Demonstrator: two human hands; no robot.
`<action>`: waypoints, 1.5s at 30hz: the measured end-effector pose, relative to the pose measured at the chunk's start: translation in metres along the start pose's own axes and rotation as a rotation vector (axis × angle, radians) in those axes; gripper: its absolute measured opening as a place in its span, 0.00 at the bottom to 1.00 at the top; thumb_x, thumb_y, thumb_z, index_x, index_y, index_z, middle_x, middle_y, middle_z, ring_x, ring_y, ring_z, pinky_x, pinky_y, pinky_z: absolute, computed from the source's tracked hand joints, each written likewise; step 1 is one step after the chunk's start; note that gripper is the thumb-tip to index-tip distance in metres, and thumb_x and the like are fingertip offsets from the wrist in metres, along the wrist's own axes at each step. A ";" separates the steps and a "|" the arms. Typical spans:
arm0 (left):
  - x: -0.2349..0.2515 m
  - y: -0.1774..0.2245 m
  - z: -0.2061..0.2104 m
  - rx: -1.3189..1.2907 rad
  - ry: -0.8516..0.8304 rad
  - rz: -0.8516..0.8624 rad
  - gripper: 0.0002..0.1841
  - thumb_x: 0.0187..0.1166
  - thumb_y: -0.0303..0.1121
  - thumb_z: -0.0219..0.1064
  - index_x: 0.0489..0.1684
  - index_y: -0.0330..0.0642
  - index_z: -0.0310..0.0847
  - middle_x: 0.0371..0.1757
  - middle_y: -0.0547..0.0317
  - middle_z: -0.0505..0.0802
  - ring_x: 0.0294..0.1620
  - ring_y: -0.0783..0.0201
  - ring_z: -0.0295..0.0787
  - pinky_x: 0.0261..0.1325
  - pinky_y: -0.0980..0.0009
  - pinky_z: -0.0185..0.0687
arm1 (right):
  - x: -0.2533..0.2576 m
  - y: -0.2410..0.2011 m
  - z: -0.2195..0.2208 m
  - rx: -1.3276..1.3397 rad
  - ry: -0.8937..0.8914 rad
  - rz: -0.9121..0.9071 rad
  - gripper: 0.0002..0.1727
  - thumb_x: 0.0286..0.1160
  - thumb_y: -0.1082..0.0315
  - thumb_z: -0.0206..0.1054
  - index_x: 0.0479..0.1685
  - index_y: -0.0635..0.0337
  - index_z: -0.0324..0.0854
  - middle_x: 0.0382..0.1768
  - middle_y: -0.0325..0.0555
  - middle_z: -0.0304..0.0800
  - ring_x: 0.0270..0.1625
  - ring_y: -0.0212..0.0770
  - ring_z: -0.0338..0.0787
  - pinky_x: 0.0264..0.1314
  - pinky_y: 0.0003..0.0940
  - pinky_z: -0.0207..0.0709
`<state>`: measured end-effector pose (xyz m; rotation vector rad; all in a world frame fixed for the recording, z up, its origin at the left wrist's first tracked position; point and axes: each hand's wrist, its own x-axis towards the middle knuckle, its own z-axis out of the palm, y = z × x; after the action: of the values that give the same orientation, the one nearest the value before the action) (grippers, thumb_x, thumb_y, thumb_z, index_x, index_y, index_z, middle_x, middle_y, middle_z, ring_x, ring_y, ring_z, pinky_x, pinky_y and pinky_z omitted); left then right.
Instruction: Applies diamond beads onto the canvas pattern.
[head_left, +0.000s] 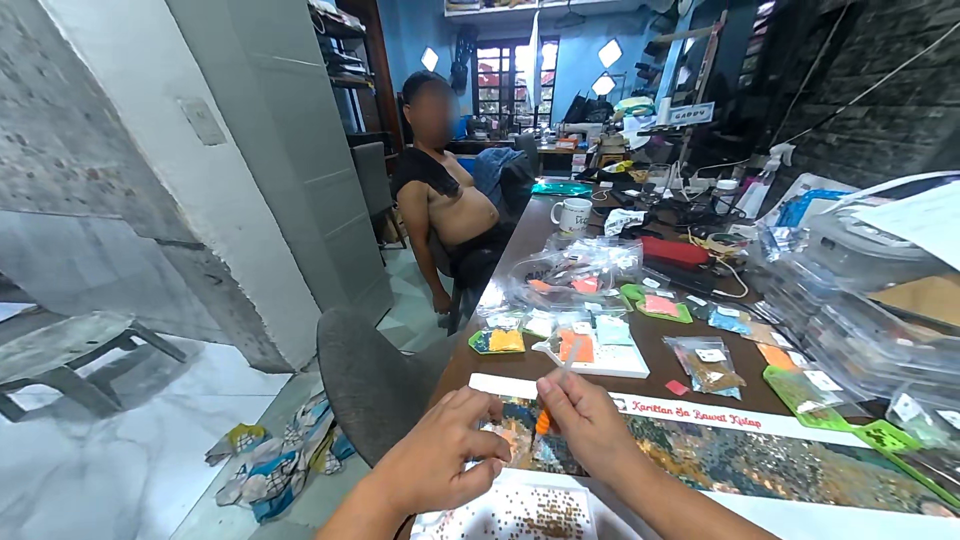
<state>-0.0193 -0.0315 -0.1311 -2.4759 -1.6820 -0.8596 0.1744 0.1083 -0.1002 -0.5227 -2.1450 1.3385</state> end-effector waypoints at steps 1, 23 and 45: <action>0.000 0.000 0.000 -0.001 0.000 0.001 0.20 0.85 0.49 0.53 0.42 0.57 0.95 0.57 0.50 0.89 0.64 0.53 0.82 0.67 0.54 0.75 | 0.002 -0.001 0.001 0.002 -0.005 0.022 0.18 0.92 0.57 0.51 0.36 0.56 0.80 0.24 0.30 0.77 0.25 0.22 0.77 0.32 0.19 0.73; -0.002 -0.002 0.001 0.008 0.013 0.018 0.21 0.87 0.51 0.51 0.42 0.59 0.94 0.56 0.51 0.88 0.63 0.56 0.81 0.67 0.58 0.74 | 0.003 0.015 0.020 -0.187 -0.093 -0.081 0.24 0.92 0.49 0.48 0.36 0.57 0.80 0.21 0.36 0.74 0.26 0.32 0.77 0.31 0.32 0.71; -0.003 -0.004 0.002 0.006 0.012 0.016 0.22 0.88 0.52 0.50 0.41 0.60 0.94 0.57 0.52 0.89 0.64 0.57 0.81 0.67 0.59 0.74 | 0.001 0.018 0.022 -0.165 -0.079 -0.134 0.23 0.91 0.49 0.51 0.35 0.57 0.80 0.19 0.36 0.73 0.23 0.31 0.75 0.29 0.31 0.70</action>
<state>-0.0225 -0.0319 -0.1347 -2.4722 -1.6559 -0.8648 0.1602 0.1011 -0.1243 -0.3868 -2.3247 1.1337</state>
